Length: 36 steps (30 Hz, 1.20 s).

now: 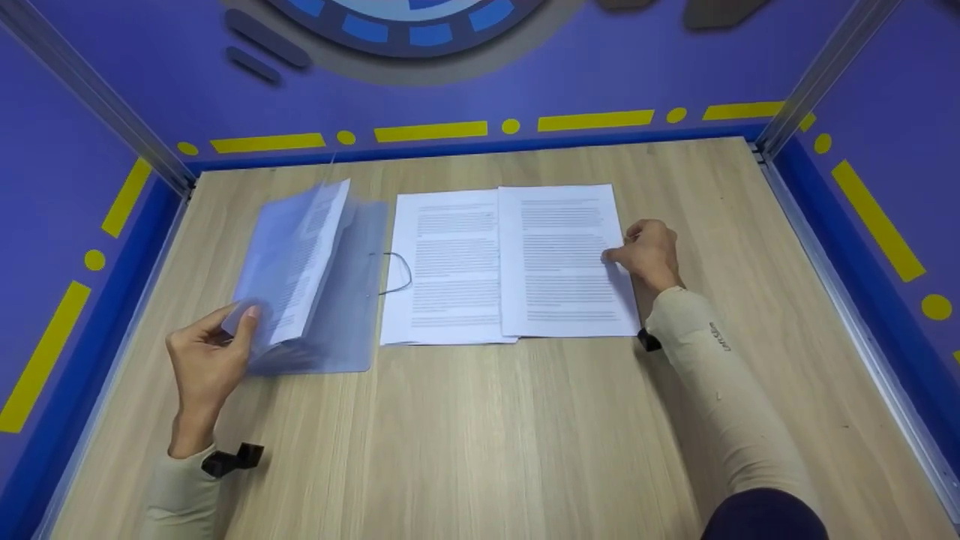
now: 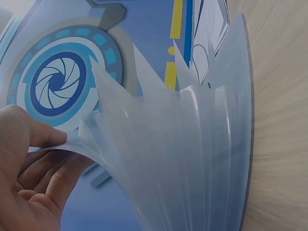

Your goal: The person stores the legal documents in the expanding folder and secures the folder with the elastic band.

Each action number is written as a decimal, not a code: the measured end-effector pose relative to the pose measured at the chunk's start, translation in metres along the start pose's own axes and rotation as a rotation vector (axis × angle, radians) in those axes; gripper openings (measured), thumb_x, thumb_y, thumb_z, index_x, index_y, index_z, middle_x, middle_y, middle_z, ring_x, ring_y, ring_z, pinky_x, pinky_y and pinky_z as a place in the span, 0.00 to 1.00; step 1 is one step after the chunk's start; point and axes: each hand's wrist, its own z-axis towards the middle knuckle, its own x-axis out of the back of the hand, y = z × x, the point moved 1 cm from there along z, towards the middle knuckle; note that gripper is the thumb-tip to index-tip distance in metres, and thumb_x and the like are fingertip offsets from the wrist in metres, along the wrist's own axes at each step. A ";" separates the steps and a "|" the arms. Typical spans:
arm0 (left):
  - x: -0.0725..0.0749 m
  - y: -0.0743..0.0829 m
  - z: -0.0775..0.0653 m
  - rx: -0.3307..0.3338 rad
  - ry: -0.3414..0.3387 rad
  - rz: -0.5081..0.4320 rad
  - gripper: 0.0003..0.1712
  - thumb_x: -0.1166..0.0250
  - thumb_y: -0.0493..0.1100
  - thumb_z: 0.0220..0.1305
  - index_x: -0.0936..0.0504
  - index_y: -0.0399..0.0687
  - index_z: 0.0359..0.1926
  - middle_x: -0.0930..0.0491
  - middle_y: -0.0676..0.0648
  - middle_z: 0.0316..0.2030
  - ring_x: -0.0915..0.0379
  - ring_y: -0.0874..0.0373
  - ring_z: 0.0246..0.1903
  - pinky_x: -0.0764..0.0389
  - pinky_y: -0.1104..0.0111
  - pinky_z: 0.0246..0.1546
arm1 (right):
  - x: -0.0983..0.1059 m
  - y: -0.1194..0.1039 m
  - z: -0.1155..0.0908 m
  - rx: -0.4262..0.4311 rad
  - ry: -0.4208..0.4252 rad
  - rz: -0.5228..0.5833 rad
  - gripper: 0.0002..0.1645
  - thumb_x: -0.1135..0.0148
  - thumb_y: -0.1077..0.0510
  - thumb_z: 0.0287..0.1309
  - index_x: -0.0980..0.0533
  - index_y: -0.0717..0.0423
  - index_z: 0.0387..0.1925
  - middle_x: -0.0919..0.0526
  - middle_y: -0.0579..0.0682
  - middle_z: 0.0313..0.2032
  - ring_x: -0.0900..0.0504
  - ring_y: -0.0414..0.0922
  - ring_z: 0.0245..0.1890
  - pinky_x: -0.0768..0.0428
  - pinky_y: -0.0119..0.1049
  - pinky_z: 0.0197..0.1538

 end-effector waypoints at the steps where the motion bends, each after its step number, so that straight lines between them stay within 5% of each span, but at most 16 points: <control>1: 0.000 0.000 0.000 -0.003 -0.002 -0.001 0.09 0.25 0.26 0.60 0.08 0.30 0.43 0.09 0.34 0.32 0.15 0.65 0.27 0.20 0.86 0.30 | -0.001 -0.001 0.000 0.000 -0.001 -0.006 0.39 0.20 0.56 0.58 0.26 0.73 0.63 0.20 0.71 0.59 0.20 0.59 0.50 0.22 0.49 0.53; 17: 0.000 -0.001 -0.001 -0.042 -0.019 0.002 0.09 0.26 0.26 0.62 0.08 0.30 0.44 0.10 0.33 0.33 0.22 0.62 0.18 0.22 0.87 0.30 | -0.005 -0.008 0.002 -0.004 -0.053 -0.038 0.40 0.21 0.60 0.57 0.28 0.78 0.63 0.24 0.73 0.58 0.23 0.62 0.52 0.23 0.60 0.62; 36: 0.001 0.001 -0.001 -0.032 -0.013 -0.015 0.09 0.26 0.26 0.62 0.09 0.29 0.44 0.10 0.32 0.35 0.15 0.56 0.22 0.21 0.86 0.30 | -0.001 -0.007 0.006 -0.045 -0.140 -0.036 0.42 0.23 0.57 0.61 0.31 0.77 0.67 0.25 0.71 0.58 0.20 0.60 0.50 0.21 0.50 0.53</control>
